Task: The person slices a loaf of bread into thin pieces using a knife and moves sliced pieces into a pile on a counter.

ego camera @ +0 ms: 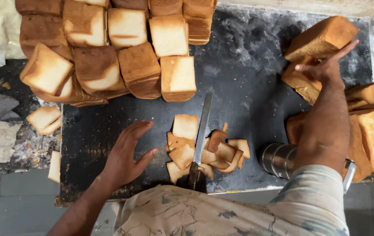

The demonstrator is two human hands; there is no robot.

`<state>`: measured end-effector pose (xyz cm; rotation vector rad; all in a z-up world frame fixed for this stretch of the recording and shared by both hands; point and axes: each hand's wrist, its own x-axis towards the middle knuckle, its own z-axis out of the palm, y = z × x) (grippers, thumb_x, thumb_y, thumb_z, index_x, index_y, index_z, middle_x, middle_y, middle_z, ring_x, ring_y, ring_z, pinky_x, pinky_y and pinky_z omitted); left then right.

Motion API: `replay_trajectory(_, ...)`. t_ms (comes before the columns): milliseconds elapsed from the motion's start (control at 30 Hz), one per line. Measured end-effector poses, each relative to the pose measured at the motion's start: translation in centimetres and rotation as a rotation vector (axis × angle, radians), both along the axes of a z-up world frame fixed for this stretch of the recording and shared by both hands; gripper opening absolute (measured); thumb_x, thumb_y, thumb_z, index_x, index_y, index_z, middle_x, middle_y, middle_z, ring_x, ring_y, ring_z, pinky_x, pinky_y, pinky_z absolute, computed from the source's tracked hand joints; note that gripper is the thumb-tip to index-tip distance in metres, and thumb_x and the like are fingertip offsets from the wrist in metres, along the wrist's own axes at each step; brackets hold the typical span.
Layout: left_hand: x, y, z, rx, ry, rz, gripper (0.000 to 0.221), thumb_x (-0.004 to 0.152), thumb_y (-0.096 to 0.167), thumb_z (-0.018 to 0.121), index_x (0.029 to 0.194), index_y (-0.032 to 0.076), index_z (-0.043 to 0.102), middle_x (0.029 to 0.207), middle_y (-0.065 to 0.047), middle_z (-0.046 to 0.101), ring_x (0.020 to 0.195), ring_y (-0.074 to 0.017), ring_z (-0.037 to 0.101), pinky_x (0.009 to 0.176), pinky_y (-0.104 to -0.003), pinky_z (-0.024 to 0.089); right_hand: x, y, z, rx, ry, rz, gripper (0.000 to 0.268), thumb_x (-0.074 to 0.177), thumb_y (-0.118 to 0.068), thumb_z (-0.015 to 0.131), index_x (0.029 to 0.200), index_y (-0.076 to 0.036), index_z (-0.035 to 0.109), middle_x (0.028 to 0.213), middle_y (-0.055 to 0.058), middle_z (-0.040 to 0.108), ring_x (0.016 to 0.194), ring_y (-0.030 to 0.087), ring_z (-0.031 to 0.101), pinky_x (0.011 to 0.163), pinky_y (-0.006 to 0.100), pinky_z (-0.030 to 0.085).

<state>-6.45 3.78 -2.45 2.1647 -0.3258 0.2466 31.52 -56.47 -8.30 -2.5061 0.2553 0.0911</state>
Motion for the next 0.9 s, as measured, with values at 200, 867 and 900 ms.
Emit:
replay_trajectory(200,-1.2,0.0,-0.5,-0.040,0.020,0.051,0.065,0.087,0.016,0.076,0.144,0.008,0.047,0.143,-0.018,0.056,0.133,-0.0401,0.054,0.110,-0.047,0.045,-1.8,-1.0,-0.3,-0.208,0.044,0.176,0.174,0.065,-0.031,0.104,0.143,-0.017,-0.051,0.152,0.021,0.060,0.144,0.029,0.055,0.131,0.044,0.014)
replay_trajectory(867,-5.7,2.2,-2.0,-0.183,0.013,0.011,0.060,0.088,0.013,0.077,0.141,0.004,0.051,0.143,-0.017,0.059,0.128,-0.0339,0.059,0.108,-0.043,0.048,-15.6,18.1,9.4,-0.395,-0.198,0.605,0.144,0.055,-0.032,0.097,0.169,-0.009,0.012,0.146,0.025,0.051,0.134,0.045,0.043,0.122,0.055,0.028)
replay_trajectory(900,-5.9,2.4,-2.5,-0.217,0.032,-0.007,0.060,0.089,0.014,0.077,0.142,0.003,0.051,0.143,-0.017,0.059,0.127,-0.0324,0.060,0.106,-0.042,0.049,-17.5,19.5,10.5,-0.331,-0.280,0.650,0.135,0.059,-0.031,0.098,0.166,-0.008,0.020,0.146,0.025,0.051,0.137,0.043,0.044,0.122,0.053,0.031)
